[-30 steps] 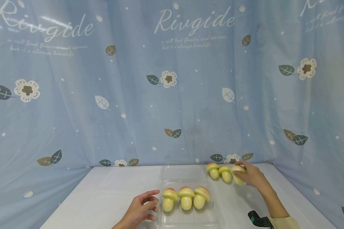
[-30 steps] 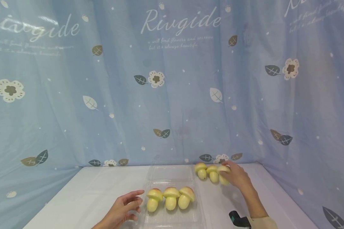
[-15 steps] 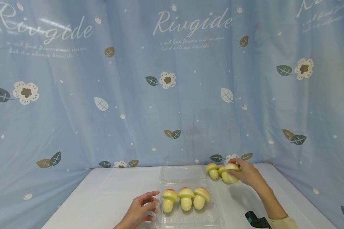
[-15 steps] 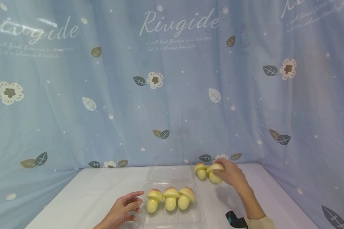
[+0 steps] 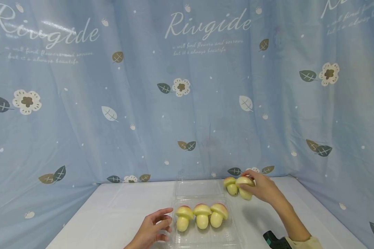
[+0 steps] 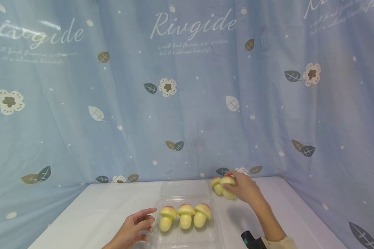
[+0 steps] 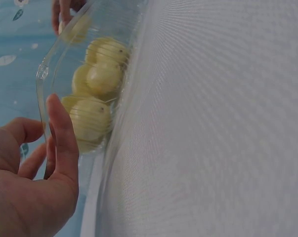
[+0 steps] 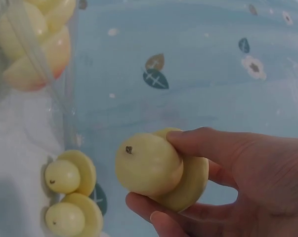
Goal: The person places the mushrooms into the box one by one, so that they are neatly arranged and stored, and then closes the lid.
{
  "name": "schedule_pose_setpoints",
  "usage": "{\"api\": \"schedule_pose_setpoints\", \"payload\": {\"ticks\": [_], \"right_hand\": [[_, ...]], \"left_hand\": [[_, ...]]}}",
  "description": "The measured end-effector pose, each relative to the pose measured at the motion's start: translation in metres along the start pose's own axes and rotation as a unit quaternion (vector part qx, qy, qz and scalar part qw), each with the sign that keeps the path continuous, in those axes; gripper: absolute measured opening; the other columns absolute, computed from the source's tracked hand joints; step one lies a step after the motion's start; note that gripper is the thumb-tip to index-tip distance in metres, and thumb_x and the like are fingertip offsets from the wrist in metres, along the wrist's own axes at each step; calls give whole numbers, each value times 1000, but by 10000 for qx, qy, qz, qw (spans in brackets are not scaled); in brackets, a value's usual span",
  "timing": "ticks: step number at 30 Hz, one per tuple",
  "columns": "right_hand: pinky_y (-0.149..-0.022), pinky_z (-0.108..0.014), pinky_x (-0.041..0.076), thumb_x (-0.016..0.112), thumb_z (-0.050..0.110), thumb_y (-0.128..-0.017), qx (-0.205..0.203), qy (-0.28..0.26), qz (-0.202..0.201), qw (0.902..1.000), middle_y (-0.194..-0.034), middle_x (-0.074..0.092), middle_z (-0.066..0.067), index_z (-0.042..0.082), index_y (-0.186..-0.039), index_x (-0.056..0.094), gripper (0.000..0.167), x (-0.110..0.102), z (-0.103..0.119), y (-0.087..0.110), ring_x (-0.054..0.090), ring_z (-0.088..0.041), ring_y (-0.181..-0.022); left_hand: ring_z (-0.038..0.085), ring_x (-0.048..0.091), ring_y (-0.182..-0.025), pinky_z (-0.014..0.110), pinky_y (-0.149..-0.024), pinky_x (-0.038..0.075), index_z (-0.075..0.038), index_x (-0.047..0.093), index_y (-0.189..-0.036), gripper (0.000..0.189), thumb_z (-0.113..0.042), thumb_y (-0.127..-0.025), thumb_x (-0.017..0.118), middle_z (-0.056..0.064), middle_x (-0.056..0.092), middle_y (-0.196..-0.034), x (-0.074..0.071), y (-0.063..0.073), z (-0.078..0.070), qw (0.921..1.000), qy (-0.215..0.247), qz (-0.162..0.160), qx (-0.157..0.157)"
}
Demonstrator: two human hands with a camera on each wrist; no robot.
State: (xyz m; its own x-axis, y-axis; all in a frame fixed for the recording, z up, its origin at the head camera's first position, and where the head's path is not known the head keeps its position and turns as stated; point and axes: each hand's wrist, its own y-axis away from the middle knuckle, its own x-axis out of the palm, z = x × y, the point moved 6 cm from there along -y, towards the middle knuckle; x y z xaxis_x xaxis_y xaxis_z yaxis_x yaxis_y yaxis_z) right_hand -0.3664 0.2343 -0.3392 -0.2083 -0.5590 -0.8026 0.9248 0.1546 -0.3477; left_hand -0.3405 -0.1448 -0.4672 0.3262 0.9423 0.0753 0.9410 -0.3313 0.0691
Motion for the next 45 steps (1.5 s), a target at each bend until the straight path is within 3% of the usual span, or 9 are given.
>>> {"api": "schedule_pose_setpoints", "payload": {"ticks": [16,31,45], "right_hand": [[-57,-27,50,74,34,-88,-23,-723,456,9963,-106,68,-8,16,-122,63,40,23,26,2,62,-13,-79],[-56,-22,50,72,34,-89,-975,-963,689,9882,-103,68,-5,15,-118,62,35,36,55,7,59,-8,-79],[-59,-22,45,73,38,-88,-1116,-941,865,9855,-105,69,0,18,-117,63,37,54,77,15,57,-3,-77]], "left_hand": [[11,64,-81,26,-62,59,-2,44,-145,62,-27,-94,68,1,58,-105,0,1,0,10000,26,18,-5],[12,65,-81,26,-62,60,-3,45,-145,61,-27,-94,68,1,58,-105,-1,0,2,10000,43,5,-31],[11,64,-81,26,-62,59,-2,45,-145,60,-26,-94,67,1,57,-105,-1,0,2,10000,55,40,27]]}}
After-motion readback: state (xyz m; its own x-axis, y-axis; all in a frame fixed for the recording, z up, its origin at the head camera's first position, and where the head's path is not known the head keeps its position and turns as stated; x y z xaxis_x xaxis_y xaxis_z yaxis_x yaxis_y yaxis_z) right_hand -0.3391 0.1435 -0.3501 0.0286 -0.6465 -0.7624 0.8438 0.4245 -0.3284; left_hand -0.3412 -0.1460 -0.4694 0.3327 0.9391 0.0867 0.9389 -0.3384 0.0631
